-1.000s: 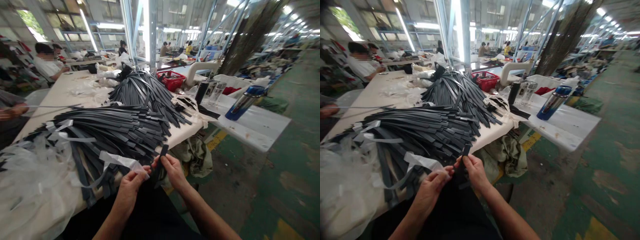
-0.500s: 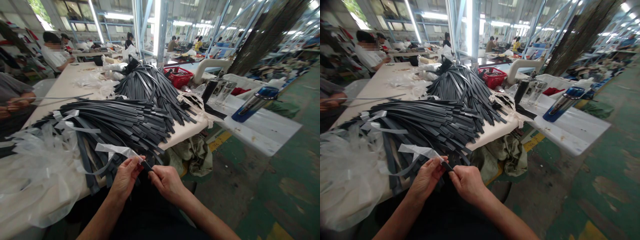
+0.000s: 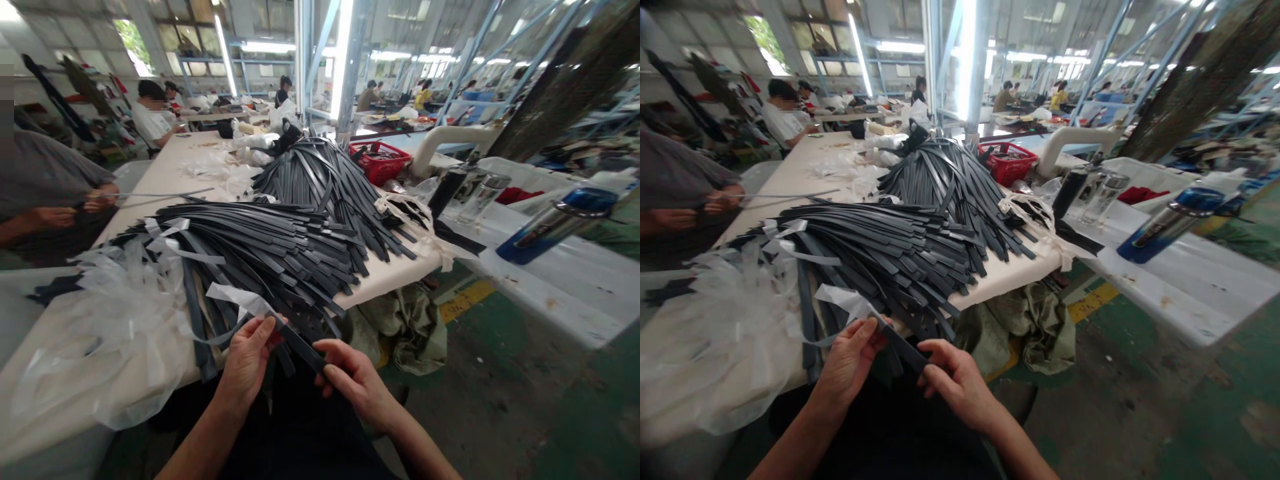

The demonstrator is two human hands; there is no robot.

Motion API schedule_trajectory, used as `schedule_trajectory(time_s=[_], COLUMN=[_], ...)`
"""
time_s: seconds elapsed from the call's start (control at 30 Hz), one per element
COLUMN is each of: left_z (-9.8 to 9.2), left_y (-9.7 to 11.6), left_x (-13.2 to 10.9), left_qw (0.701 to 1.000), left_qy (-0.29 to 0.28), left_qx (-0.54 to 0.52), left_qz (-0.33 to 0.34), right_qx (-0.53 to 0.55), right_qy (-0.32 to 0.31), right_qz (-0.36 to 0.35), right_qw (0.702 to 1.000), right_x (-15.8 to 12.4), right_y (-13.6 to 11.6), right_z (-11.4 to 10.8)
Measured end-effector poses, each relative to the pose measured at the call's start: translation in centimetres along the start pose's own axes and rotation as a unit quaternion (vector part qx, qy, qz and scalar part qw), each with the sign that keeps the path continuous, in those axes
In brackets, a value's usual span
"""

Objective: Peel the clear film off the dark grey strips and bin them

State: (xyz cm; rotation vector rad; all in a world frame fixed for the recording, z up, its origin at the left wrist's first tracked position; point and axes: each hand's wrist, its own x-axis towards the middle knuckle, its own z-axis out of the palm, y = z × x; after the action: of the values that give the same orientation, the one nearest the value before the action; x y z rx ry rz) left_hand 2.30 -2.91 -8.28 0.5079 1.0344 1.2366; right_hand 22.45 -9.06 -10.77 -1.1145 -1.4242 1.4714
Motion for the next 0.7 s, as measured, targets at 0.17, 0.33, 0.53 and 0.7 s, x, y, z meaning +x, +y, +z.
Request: schedule_trajectory(time_s=[0.17,0.33,0.53,0.7], left_z=[0.0,1.1,-0.2,1.0], left_y=[-1.3,-3.0,-1.2,-2.3], left_x=[-1.4,-2.8,-2.4,-4.1], left_qw=[0.999,0.990,0.995,0.976], left_qy=[-0.023,-0.125,-0.050,-0.158], left_qx=[0.016,0.063,0.079,0.148], left_qz=[-0.020,-0.031,0.034,-0.020], right_qx=[0.020,0.008,0.005,0.023], right_qy=[0.068,0.066,-0.011,0.027], right_qz=[0.012,-0.037,-0.008,0.016], right_qw=[0.997,0.997,1.000,0.999], right_x=[-0.9,-0.6,-4.8,-3.9], right_y=[1.1,0.2,5.0,3.6], right_z=[-0.5,0.0,-2.4,-1.1])
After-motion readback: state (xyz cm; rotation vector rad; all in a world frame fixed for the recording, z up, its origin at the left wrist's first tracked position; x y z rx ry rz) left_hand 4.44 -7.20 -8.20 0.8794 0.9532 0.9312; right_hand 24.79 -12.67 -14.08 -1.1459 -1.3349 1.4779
